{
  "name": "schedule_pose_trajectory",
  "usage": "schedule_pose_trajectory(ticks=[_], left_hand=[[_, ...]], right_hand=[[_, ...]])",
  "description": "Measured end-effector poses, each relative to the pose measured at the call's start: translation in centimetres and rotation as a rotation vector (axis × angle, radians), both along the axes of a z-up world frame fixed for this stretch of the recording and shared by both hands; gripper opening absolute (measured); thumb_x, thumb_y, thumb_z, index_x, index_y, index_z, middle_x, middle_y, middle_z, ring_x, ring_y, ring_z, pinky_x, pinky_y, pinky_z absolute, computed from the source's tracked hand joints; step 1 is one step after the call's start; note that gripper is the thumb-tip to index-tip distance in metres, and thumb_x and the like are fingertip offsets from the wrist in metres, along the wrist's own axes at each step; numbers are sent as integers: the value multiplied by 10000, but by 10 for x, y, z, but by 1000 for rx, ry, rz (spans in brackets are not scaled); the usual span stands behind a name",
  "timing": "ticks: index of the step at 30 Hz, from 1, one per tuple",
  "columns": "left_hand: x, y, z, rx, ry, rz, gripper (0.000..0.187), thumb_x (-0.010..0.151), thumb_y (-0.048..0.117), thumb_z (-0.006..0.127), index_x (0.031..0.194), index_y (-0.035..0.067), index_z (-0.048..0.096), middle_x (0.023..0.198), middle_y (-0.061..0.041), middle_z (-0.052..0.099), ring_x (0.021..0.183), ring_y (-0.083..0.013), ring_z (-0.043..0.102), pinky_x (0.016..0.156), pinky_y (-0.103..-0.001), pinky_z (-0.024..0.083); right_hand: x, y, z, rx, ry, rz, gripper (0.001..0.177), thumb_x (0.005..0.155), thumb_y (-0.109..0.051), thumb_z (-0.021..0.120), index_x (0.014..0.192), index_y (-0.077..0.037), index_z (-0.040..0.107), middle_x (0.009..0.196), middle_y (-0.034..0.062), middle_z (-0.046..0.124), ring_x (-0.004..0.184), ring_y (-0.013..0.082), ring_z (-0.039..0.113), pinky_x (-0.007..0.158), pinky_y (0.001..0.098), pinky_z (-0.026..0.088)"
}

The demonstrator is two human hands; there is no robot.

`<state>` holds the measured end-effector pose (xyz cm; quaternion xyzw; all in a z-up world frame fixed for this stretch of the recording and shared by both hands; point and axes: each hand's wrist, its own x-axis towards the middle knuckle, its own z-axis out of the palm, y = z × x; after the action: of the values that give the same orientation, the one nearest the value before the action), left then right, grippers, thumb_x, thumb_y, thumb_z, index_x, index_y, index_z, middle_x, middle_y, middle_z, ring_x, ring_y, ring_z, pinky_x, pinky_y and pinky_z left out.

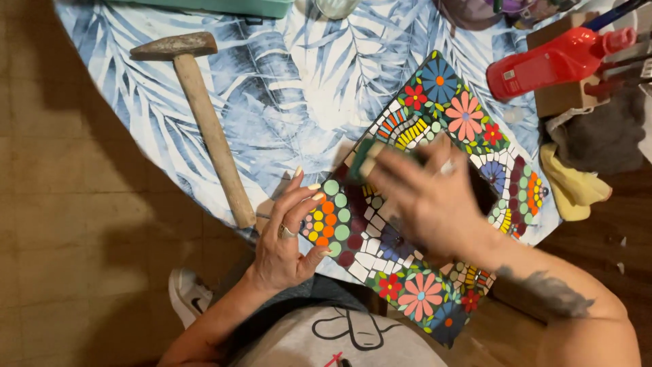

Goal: Cleaning and polishing a mosaic mirror frame using a sponge and cleaning liquid

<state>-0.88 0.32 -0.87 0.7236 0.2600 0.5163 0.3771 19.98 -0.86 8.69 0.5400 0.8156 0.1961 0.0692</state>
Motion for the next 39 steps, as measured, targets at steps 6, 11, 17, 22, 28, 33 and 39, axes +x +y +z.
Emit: schedule_pose_trajectory(ticks=[6, 11, 17, 22, 28, 33, 39], left_hand=[[2, 0, -2, 9, -15, 21, 585, 798, 455, 456, 1132, -25, 461, 1126, -165, 447, 1147, -462, 382, 938, -465, 362], [2, 1, -2, 1, -34, 14, 567, 795, 443, 471, 1109, -29, 472, 1131, -171, 445, 1147, -477, 370, 931, -472, 361], [1, 1, -1, 1, -30, -6, 551, 803, 427, 474, 1114, -27, 456, 1139, -174, 433, 1155, -481, 355, 936, -488, 350], [-2, 0, 10, 0, 22, -42, 515, 880, 427, 336, 1127, -22, 386, 1141, -194, 421, 1185, -439, 383, 993, -478, 368], [-2, 0, 7, -10, 34, -49, 515, 875, 433, 342, 1129, -13, 383, 1150, -189, 415, 1195, -433, 371, 999, -476, 360], [-1, 0, 4, -33, 32, -68, 513, 874, 437, 348, 1136, -4, 380, 1148, -188, 411, 1204, -444, 357, 1002, -474, 356], [-8, -7, 23, -110, 50, -125, 430, 875, 300, 404, 1182, 2, 360, 1219, -173, 370, 1246, -414, 301, 1055, -512, 259]], right_hand=[[10, -2, -24, -129, 230, 175, 472, 667, -86, 480, 1106, -249, 537, 1158, -35, 501, 992, 265, 392, 708, 375, 319], [43, 21, -31, -61, 163, -34, 437, 744, -143, 453, 1160, -259, 521, 1203, -34, 460, 959, 286, 413, 709, 427, 338], [85, 47, -33, 80, 23, -101, 319, 844, -211, 445, 1140, -264, 552, 1177, -63, 472, 903, 242, 441, 670, 370, 333], [111, 56, -24, 34, -231, -282, 363, 842, -261, 514, 1205, -258, 509, 1232, -37, 478, 789, 299, 473, 535, 343, 368], [77, 47, -9, 128, -140, -218, 471, 691, -182, 590, 1156, -253, 552, 1188, -43, 524, 871, 308, 446, 536, 324, 370], [70, 44, -27, -49, 90, -103, 436, 771, -97, 535, 1186, -225, 495, 1243, 4, 463, 925, 278, 377, 495, 324, 378], [104, 54, -26, 41, -65, -282, 425, 790, -146, 553, 1207, -216, 518, 1233, 18, 470, 852, 389, 451, 545, 427, 405]])
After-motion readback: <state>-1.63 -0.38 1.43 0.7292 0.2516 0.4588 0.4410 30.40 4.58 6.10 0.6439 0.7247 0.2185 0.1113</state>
